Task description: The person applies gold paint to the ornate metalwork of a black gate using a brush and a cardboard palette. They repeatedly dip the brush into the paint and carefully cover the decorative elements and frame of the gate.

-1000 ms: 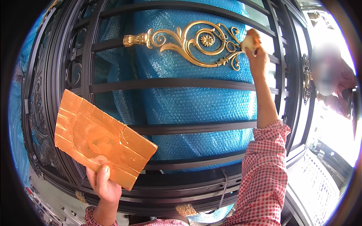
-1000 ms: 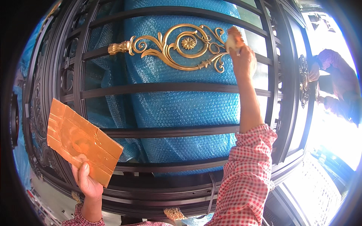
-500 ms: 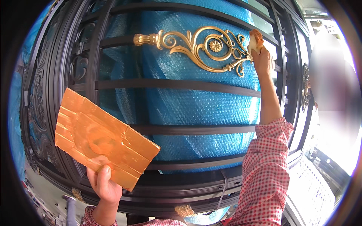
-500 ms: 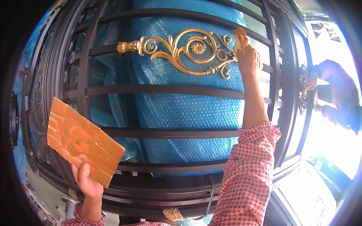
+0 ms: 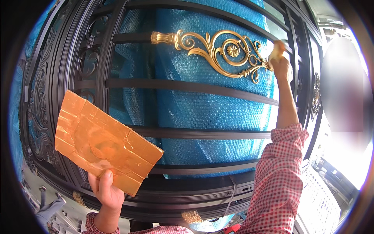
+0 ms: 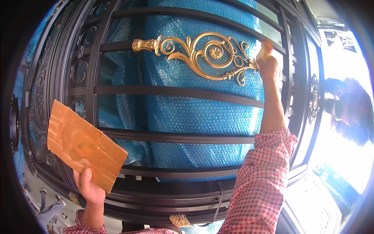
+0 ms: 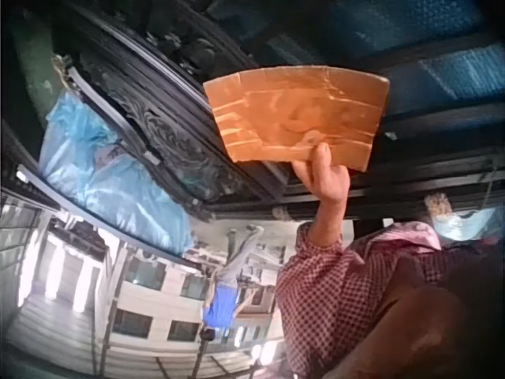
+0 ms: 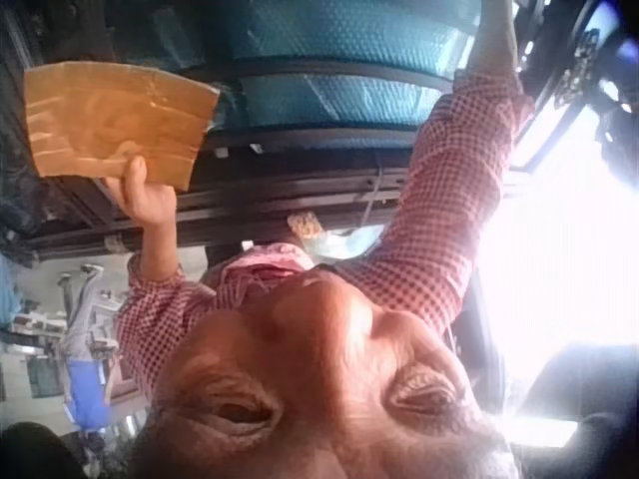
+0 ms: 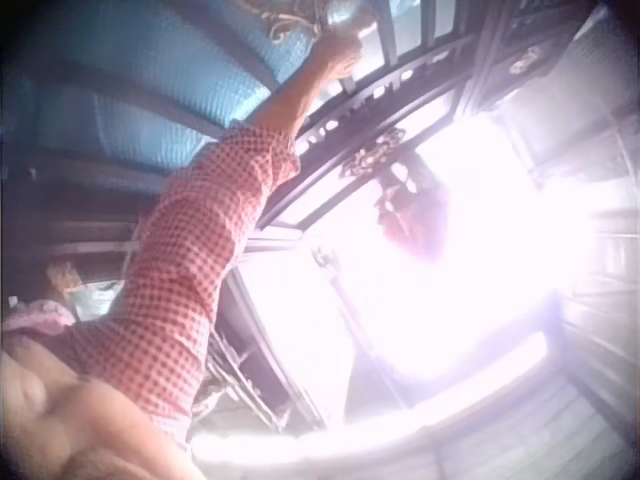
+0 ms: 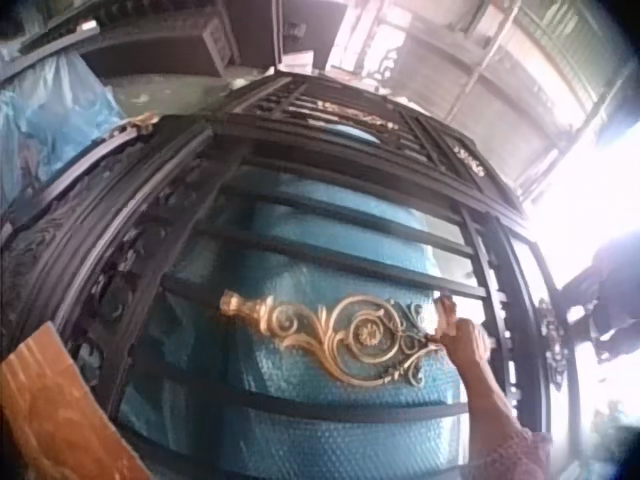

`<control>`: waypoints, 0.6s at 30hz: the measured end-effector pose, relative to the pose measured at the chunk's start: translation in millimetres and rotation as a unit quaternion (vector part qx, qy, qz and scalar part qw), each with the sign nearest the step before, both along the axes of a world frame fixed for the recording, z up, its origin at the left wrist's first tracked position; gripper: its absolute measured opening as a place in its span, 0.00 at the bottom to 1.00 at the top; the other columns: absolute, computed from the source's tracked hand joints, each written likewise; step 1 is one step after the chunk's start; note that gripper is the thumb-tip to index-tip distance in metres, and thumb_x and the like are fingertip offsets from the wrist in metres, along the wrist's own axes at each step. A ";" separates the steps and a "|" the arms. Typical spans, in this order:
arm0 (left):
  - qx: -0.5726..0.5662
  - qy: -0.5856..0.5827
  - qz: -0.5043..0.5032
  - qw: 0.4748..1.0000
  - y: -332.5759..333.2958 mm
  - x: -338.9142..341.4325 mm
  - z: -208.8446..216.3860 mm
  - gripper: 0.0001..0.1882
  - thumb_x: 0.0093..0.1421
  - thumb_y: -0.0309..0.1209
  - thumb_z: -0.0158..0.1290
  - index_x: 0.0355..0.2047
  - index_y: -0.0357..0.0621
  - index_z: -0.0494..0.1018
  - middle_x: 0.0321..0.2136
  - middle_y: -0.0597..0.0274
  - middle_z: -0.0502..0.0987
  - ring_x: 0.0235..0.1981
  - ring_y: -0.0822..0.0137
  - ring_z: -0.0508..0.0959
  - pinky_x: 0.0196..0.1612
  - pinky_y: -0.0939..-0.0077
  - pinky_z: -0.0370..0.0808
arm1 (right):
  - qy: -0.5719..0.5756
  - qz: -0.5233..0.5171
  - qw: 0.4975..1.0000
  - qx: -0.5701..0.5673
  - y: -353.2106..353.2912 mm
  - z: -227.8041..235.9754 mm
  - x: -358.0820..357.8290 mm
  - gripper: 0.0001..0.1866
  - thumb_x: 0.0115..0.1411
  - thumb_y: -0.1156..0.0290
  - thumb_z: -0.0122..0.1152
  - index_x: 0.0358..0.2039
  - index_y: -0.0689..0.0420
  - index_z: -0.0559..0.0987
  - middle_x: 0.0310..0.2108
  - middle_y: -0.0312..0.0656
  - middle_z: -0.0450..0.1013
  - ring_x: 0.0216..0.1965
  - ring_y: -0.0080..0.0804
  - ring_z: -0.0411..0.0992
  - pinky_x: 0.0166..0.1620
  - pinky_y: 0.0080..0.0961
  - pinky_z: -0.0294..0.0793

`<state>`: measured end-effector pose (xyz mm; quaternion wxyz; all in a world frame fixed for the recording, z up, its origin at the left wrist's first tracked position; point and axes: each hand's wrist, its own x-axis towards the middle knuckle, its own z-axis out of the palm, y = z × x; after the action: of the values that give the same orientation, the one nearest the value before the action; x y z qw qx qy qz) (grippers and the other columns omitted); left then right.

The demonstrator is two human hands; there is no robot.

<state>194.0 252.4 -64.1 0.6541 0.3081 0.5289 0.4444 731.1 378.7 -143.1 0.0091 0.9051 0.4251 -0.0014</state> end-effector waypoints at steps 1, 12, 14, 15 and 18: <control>-0.002 0.008 0.003 1.000 0.1 -1.3 -1.0 0.24 0.56 0.26 0.39 0.54 0.35 0.56 0.51 0.55 0.62 0.50 0.66 0.64 0.52 0.72 0.62 | -0.007 -0.014 1.000 0.021 -0.6 1.7 1.7 0.21 0.44 0.56 0.58 0.31 0.61 0.77 0.28 0.52 0.74 0.30 0.46 0.73 0.33 0.37 0.70; -0.043 0.008 0.059 0.997 6.8 0.6 5.4 0.20 0.54 0.25 0.40 0.48 0.35 0.59 0.46 0.55 0.64 0.46 0.67 0.65 0.50 0.71 0.62 | 0.075 0.048 0.990 0.114 -13.4 -18.9 8.1 0.20 0.42 0.61 0.60 0.23 0.70 0.75 0.19 0.57 0.72 0.22 0.44 0.73 0.28 0.35 0.69; -0.043 -0.005 0.043 0.998 7.0 -3.8 7.0 0.19 0.54 0.24 0.40 0.48 0.35 0.59 0.45 0.55 0.64 0.46 0.68 0.65 0.50 0.71 0.63 | 0.087 0.088 0.989 0.075 -31.6 -33.0 28.0 0.20 0.43 0.61 0.61 0.23 0.69 0.75 0.19 0.53 0.72 0.21 0.37 0.72 0.27 0.31 0.69; -0.039 0.004 0.055 0.998 6.7 -5.6 6.8 0.19 0.54 0.24 0.40 0.48 0.35 0.59 0.45 0.55 0.64 0.46 0.68 0.65 0.50 0.71 0.63 | 0.162 0.050 0.985 0.017 -16.4 -28.3 5.0 0.17 0.46 0.64 0.60 0.26 0.69 0.76 0.20 0.49 0.73 0.24 0.30 0.72 0.27 0.27 0.69; -0.036 -0.005 0.056 0.998 6.8 -7.7 8.1 0.18 0.54 0.24 0.40 0.47 0.35 0.60 0.45 0.55 0.64 0.45 0.68 0.65 0.49 0.71 0.63 | 0.264 0.121 0.951 0.107 -15.6 -41.7 -26.0 0.17 0.50 0.66 0.60 0.37 0.65 0.76 0.30 0.43 0.75 0.31 0.26 0.72 0.36 0.21 0.69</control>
<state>186.3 259.2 -55.9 0.6414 0.2518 0.5576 0.4629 705.0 363.1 -184.8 -0.1998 0.8099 0.5165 -0.1933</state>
